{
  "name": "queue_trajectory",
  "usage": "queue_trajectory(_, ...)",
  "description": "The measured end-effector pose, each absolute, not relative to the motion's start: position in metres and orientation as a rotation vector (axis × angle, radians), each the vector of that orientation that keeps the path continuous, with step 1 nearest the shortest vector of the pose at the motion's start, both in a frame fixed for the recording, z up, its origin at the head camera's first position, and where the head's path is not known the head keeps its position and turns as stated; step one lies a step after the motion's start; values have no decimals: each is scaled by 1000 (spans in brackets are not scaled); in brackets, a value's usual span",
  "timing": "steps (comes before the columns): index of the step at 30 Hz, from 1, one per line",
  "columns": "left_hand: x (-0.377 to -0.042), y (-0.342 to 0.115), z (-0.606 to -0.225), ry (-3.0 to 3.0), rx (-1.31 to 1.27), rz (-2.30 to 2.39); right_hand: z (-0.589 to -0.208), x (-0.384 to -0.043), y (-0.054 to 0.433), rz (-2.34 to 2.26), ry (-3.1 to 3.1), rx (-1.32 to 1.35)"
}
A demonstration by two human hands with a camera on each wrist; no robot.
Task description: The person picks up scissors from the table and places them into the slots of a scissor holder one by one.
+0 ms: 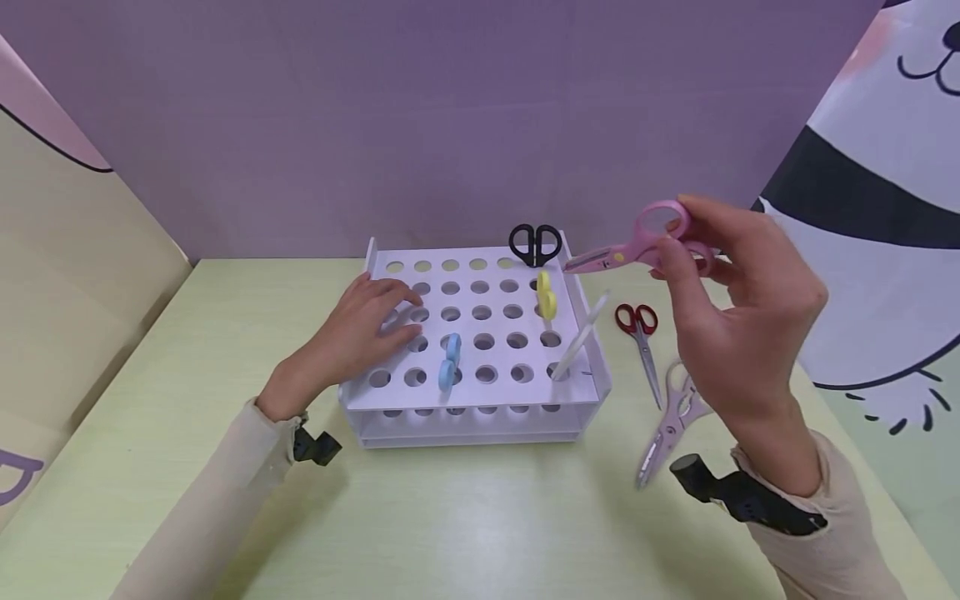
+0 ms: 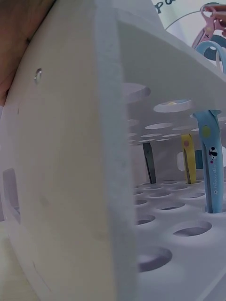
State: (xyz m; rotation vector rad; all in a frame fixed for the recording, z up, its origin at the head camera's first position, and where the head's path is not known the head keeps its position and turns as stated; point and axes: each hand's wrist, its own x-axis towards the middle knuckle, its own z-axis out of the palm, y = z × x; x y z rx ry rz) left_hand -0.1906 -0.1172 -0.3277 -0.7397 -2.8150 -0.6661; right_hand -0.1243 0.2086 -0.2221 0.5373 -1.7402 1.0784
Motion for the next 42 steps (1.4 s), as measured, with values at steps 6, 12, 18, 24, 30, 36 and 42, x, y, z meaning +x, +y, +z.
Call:
queue_trajectory(6,-192,-117,-330,-2825,-734,-669,-222,-121,186,1011,-1784,614)
queue_trajectory(12,-193,-117,-332,-2812,-733,-672,-226,-126,174,838,-1950,692)
queue_trajectory(18,-192,-115,-331,-2808,-728,-682,-238,-131,157,755,-2033,806)
queue_trajectory(24,-195,-109,-330,-2788,-751,-687,-256,-139,147,635,-2124,911)
queue_trajectory(30,-198,-104,-331,-2788,-762,-680,-263,-142,145,542,-2177,936)
queue_trajectory(36,-199,-104,-332,-2805,-755,-673,-262,-137,142,461,-2166,986)
queue_trajectory(42,-199,-107,-331,-2800,-751,-669,-258,-137,135,417,-2187,1030)
